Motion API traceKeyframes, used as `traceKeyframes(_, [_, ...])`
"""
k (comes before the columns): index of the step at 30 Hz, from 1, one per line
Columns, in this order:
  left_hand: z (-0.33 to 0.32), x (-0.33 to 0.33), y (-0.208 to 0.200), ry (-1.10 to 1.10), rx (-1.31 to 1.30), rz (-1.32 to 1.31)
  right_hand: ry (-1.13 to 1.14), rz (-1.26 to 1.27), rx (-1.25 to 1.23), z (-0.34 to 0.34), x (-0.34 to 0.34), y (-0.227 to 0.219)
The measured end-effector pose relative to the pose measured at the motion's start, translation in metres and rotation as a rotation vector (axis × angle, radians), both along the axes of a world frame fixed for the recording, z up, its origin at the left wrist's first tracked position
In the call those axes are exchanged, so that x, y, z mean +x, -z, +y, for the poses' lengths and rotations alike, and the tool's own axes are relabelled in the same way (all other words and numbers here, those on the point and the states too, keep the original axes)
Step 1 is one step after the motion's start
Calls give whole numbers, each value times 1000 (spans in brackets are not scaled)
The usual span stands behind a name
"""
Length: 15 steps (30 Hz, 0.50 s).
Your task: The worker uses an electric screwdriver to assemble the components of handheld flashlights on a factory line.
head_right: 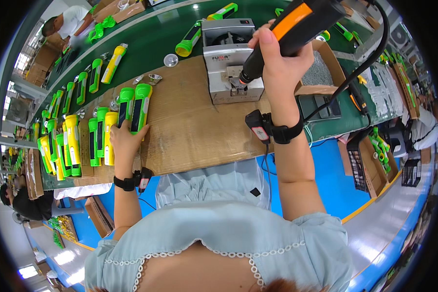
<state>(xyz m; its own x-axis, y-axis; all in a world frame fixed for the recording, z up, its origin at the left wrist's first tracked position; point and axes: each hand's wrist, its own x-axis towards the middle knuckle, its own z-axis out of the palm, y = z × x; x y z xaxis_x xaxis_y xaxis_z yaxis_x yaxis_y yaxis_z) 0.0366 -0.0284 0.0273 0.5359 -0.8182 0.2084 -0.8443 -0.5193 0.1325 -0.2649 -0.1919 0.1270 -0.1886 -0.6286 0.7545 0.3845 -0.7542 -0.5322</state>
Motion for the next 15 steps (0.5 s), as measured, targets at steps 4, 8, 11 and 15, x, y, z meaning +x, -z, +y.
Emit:
traceKeyframes(4, [8,-4,3,164,-184,-446,50,122,45,4,7,7])
traceKeyframes(8, [7,-10,4,317,-110,-8,58,279,110,6,9,2])
traceKeyframes(11, [10,-22,-11,440,34,70,-4,295,125,3,2,2])
traceKeyframes(15, [27,-41,-31,643,171,460,-142,230,191,23,4,6])
